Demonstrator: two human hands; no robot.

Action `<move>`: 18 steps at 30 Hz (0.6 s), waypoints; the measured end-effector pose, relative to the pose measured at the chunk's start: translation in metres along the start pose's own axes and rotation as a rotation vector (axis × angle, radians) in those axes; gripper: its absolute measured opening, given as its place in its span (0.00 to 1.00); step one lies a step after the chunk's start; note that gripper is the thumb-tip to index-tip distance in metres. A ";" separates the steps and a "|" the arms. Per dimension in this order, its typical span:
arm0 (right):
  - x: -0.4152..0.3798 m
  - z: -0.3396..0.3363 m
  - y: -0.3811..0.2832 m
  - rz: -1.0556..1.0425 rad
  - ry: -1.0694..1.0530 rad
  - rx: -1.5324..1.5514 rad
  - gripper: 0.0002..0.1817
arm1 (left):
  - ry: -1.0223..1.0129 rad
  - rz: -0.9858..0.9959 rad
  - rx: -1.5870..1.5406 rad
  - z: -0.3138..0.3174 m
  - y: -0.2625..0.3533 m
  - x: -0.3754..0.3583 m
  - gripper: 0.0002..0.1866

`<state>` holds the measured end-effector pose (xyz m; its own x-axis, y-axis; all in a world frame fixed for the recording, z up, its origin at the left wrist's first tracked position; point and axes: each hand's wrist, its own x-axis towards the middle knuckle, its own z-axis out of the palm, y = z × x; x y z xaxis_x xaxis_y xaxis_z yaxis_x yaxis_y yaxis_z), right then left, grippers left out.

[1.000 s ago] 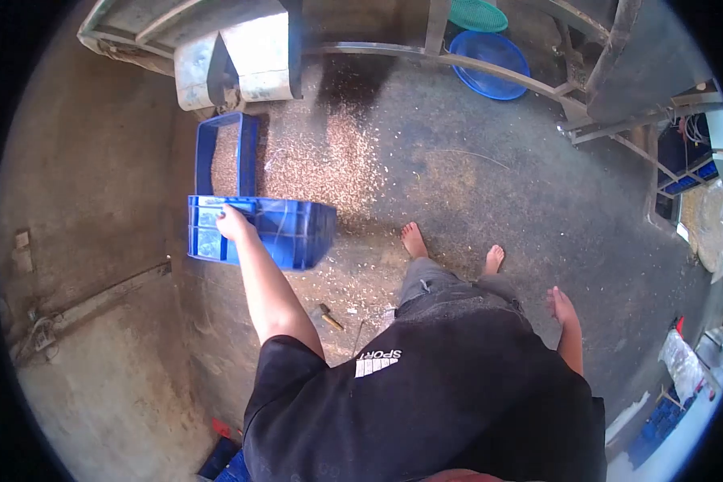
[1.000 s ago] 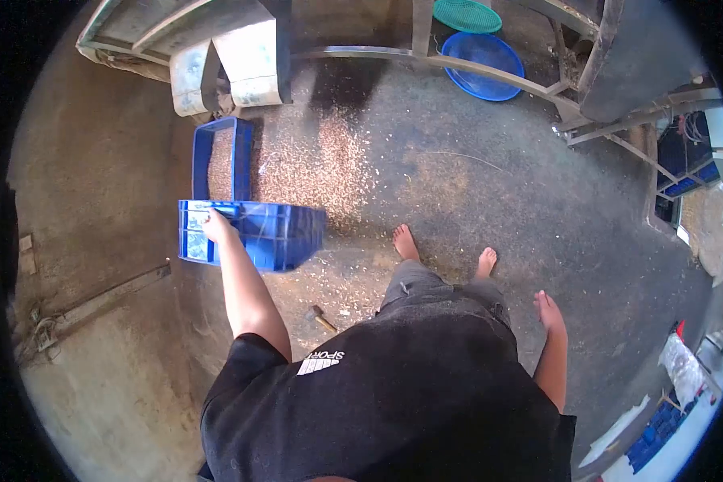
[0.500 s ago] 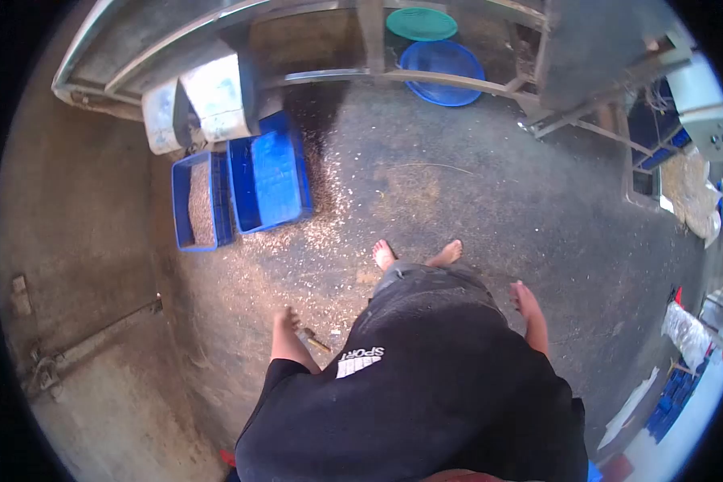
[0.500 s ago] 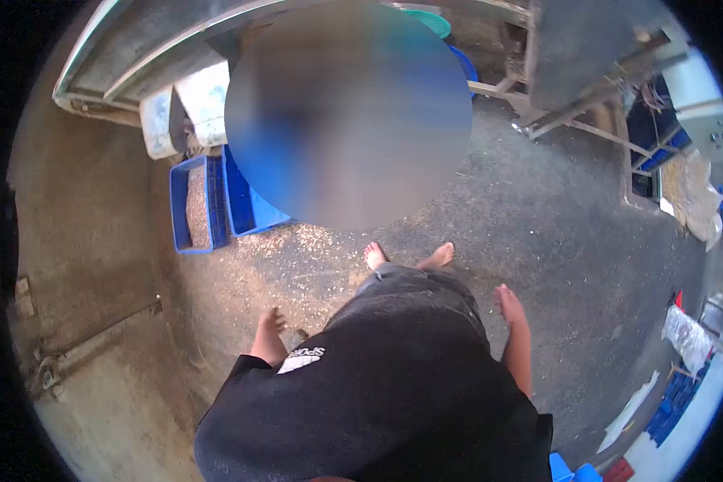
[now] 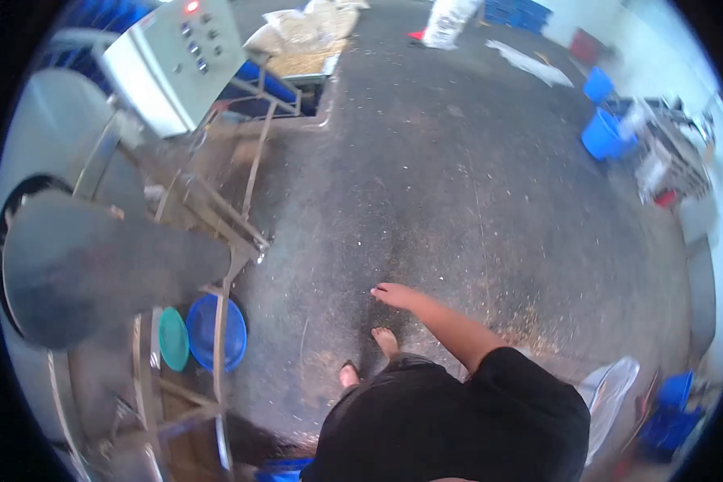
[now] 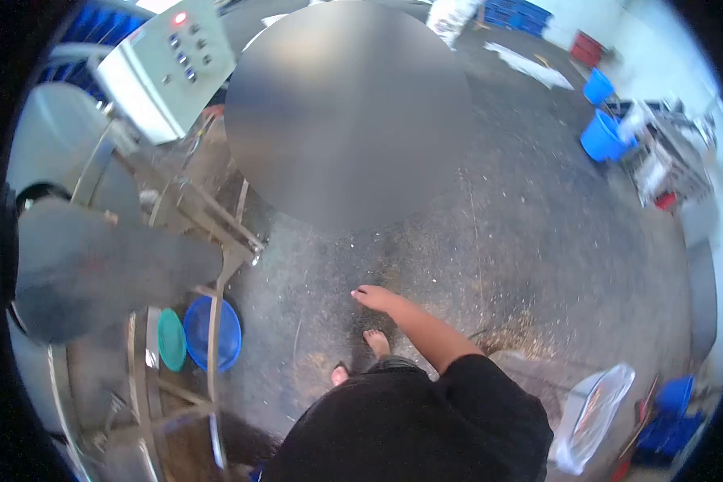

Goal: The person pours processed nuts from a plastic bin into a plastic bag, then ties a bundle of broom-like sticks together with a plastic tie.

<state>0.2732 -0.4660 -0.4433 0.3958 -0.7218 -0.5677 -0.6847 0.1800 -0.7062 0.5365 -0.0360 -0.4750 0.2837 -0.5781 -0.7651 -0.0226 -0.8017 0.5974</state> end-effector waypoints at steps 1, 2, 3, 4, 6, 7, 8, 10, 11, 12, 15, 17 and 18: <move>-0.015 0.003 0.014 -0.052 0.091 0.114 0.30 | -0.024 -0.020 0.087 -0.027 -0.008 0.018 0.25; -0.025 0.010 0.029 -0.096 0.183 0.230 0.29 | -0.045 -0.048 0.197 -0.067 -0.021 0.038 0.25; -0.053 0.016 0.039 -0.047 0.286 0.196 0.29 | -0.074 -0.057 0.333 -0.110 -0.031 0.058 0.25; -0.094 0.021 0.046 0.009 0.390 0.153 0.28 | -0.107 -0.058 0.514 -0.157 -0.039 0.085 0.25; -0.177 0.055 0.077 0.211 0.513 0.073 0.28 | -0.224 -0.007 1.093 -0.250 -0.045 0.131 0.25; -0.222 0.074 0.091 0.392 0.508 0.054 0.29 | -0.279 0.031 1.342 -0.276 -0.034 0.153 0.25; -0.252 0.111 0.146 0.521 0.522 0.077 0.30 | -0.270 0.062 1.451 -0.288 -0.017 0.175 0.25; -0.328 0.188 0.249 0.850 0.291 0.071 0.33 | -0.015 0.113 1.144 -0.275 0.030 0.223 0.24; -0.374 0.232 0.278 0.990 0.265 0.115 0.31 | 0.139 0.193 0.874 -0.259 0.057 0.247 0.22; -0.419 0.273 0.293 1.106 0.316 0.164 0.29 | 0.027 0.190 0.631 -0.240 0.093 0.255 0.21; -0.519 0.405 0.255 1.181 0.809 0.228 0.25 | -0.149 0.331 0.446 -0.146 0.179 0.246 0.16; -0.531 0.381 0.191 1.506 0.478 0.654 0.27 | -0.321 0.463 0.609 -0.071 0.206 0.233 0.17; -0.533 0.412 0.183 1.520 0.498 0.719 0.27 | -0.405 0.549 0.669 -0.041 0.212 0.220 0.18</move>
<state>0.1888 0.2275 -0.4446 -0.5850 0.2603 -0.7681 0.2011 0.9641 0.1736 0.6339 -0.3274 -0.5068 -0.2800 -0.8076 -0.5191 -0.6331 -0.2511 0.7322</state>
